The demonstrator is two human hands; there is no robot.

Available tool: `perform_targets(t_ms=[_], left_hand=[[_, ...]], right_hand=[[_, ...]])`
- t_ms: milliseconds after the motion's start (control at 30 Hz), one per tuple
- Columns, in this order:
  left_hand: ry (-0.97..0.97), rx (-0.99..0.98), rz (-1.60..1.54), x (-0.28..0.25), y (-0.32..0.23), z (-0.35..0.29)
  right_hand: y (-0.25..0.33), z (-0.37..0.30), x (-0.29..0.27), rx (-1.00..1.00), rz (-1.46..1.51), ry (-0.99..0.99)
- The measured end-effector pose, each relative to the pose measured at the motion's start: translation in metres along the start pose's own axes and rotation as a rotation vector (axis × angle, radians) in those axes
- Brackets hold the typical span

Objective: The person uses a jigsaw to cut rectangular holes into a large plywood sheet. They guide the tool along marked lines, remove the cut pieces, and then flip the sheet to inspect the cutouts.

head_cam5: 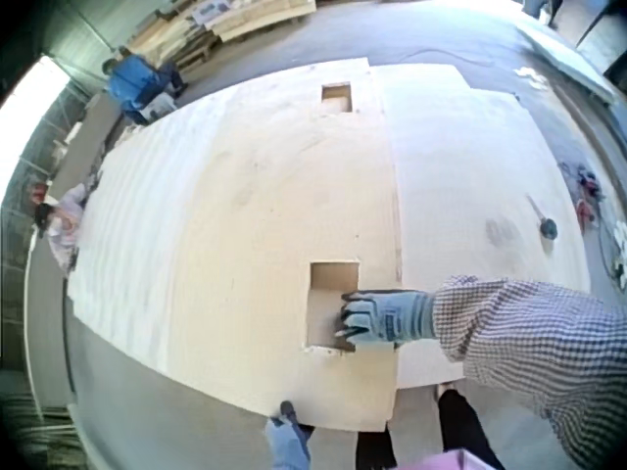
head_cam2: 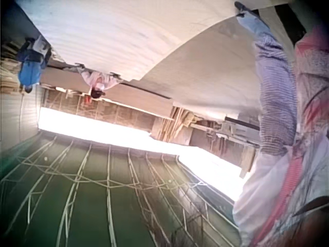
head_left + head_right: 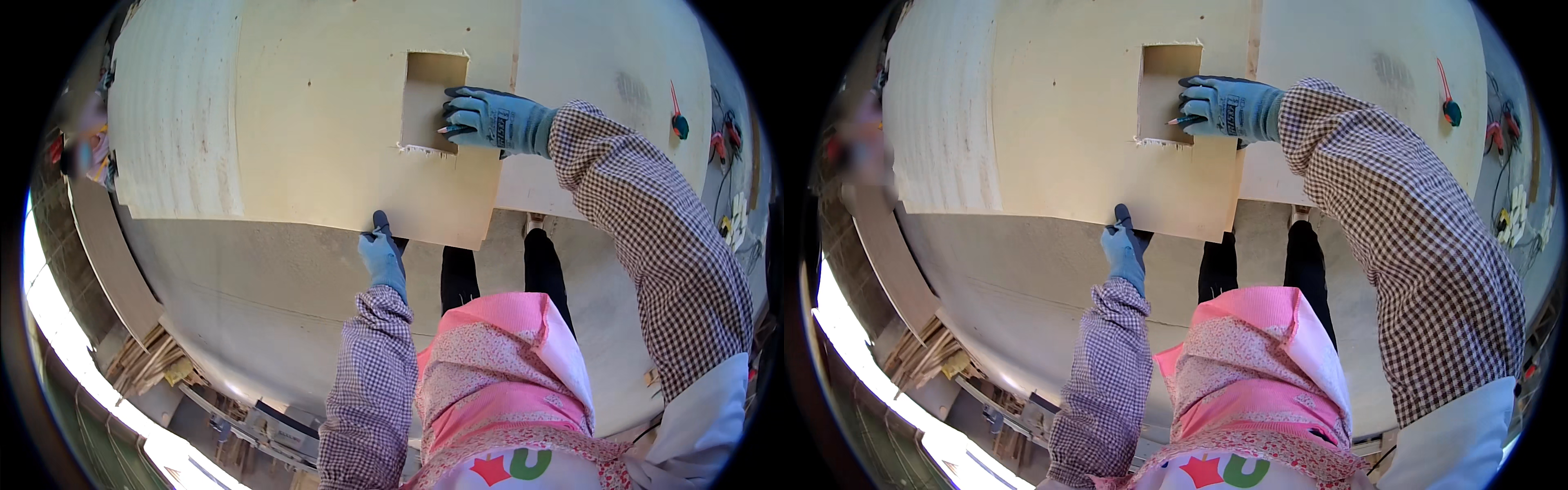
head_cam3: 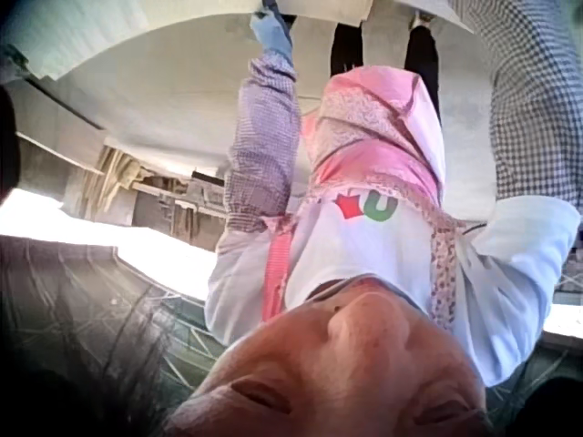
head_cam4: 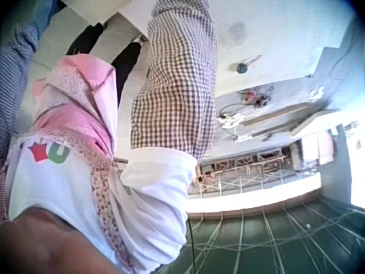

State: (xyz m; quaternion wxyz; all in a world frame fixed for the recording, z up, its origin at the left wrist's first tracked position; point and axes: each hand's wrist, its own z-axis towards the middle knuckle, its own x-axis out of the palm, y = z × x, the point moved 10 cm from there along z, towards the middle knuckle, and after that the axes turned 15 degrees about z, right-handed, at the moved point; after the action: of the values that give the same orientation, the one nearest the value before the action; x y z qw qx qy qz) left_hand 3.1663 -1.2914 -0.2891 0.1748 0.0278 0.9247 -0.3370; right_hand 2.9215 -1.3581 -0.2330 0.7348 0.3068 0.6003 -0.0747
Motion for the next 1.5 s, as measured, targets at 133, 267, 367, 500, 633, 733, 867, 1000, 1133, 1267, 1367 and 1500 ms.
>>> perform_targets(t_ms=[133, 267, 367, 500, 633, 733, 867, 1000, 1133, 1267, 1367, 1500], left_hand=[[-0.152, -0.042, 0.012, -0.029, 0.008, -0.005], [-0.204, -0.037, 0.069, -0.031, 0.013, -0.005], [-0.225, -0.037, 0.032, -0.031, 0.021, -0.018], [-0.09, -0.143, -0.25, 0.026, 0.044, -0.067], [0.058, 0.203, -0.072, 0.091, 0.048, -0.121], [-0.161, 0.198, 0.119, 0.077, 0.076, -0.103], [-0.202, 0.17, 0.141, 0.077, 0.062, -0.099], [-0.171, 0.154, 0.243, 0.073, 0.056, -0.101], [-0.125, 0.081, 0.186, 0.073, 0.063, -0.097], [-0.119, 0.076, 0.085, 0.074, 0.065, -0.097], [-0.088, 0.069, 0.036, 0.078, 0.069, -0.094], [0.013, 0.027, 0.001, 0.085, 0.071, -0.088]], right_hand=[[0.009, 0.024, 0.009, 0.015, 0.069, 0.032], [0.012, 0.028, 0.004, 0.02, -0.033, 0.267], [0.017, 0.029, 0.003, -0.006, -0.081, 0.313], [0.012, 0.019, -0.005, 0.02, -0.057, 0.262], [0.015, 0.021, -0.005, 0.005, -0.038, 0.222], [0.027, 0.033, -0.002, -0.008, -0.093, 0.268], [0.023, 0.028, 0.0, -0.018, -0.212, 0.326], [0.023, 0.025, 0.004, -0.043, -0.145, 0.413], [0.018, 0.022, 0.002, -0.094, -0.052, 0.177], [0.011, 0.017, -0.002, -0.058, 0.041, 0.153], [0.008, 0.019, 0.004, -0.007, 0.057, 0.203], [0.006, 0.018, 0.008, 0.071, 0.056, 0.211]])
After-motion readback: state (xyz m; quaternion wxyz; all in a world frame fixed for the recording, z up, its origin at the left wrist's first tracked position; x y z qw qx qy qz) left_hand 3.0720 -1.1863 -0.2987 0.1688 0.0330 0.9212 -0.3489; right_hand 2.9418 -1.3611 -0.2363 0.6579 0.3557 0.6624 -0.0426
